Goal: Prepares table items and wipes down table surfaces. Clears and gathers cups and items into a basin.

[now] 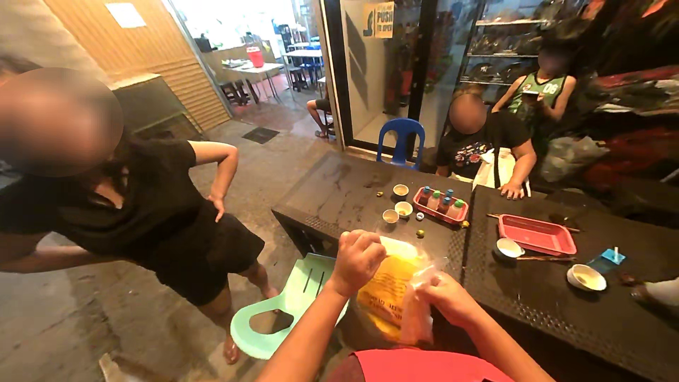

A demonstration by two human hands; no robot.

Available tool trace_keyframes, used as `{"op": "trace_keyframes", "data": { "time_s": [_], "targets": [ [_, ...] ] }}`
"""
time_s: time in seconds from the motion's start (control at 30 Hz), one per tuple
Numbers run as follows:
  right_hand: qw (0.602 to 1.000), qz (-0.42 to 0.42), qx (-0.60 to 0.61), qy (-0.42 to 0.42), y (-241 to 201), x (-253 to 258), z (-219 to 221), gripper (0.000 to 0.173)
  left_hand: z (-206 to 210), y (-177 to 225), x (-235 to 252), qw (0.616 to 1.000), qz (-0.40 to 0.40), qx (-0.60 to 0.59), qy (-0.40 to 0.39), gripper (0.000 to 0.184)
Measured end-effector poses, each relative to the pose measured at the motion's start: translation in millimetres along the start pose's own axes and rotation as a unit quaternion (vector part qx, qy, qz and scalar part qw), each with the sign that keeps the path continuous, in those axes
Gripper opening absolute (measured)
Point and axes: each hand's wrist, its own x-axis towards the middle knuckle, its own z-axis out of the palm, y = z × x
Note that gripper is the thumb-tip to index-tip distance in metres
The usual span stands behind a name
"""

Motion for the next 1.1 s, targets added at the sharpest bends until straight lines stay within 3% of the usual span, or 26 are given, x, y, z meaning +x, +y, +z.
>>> {"op": "trace_keyframes", "data": {
  "time_s": [0.17, 0.33, 0.5, 0.63, 0.7, 0.8, 0.93, 1.0, 1.1],
  "targets": [
    [0.992, -0.103, -0.068, -0.029, -8.7, -0.7, -76.0, 0.045, -3.8, -12.8, 11.4, 0.991, -0.049, -0.120, -0.030, 0.009],
    [0.985, -0.170, -0.021, -0.011, -29.1, -12.1, -125.9, 0.023, 2.6, -12.9, 15.7, 0.983, -0.130, -0.119, -0.045, 0.014],
    [0.979, -0.152, 0.076, -0.111, -51.6, -4.8, -90.3, 0.021, -6.3, -12.5, 15.0, 0.952, -0.231, -0.159, -0.125, 0.019],
    [0.958, -0.099, 0.110, -0.244, -65.4, 18.1, -27.5, 0.018, -5.9, 2.0, 14.1, 0.898, -0.350, -0.238, -0.116, 0.028],
    [0.955, -0.070, 0.101, -0.269, -73.9, 25.2, 8.4, 0.018, -2.8, 11.5, 15.6, 0.885, -0.383, -0.238, -0.119, 0.027],
    [0.974, -0.028, 0.038, -0.222, -82.9, 36.8, 43.1, 0.018, -9.7, 26.5, 18.5, 0.872, -0.391, -0.251, -0.152, 0.027],
    [0.986, -0.059, -0.142, -0.065, -81.7, 60.1, 41.0, 0.015, -4.8, 26.6, 3.2, 0.889, -0.345, -0.267, -0.139, 0.033],
    [0.944, -0.076, -0.322, -0.007, -76.3, 61.2, 36.5, 0.023, -4.3, 32.6, 4.1, 0.883, -0.364, -0.260, -0.144, 0.035],
    [0.856, -0.101, -0.507, 0.007, -60.7, 53.0, 37.8, 0.041, -1.5, 39.3, 2.2, 0.888, -0.381, -0.216, -0.141, 0.029]
  ]
}}
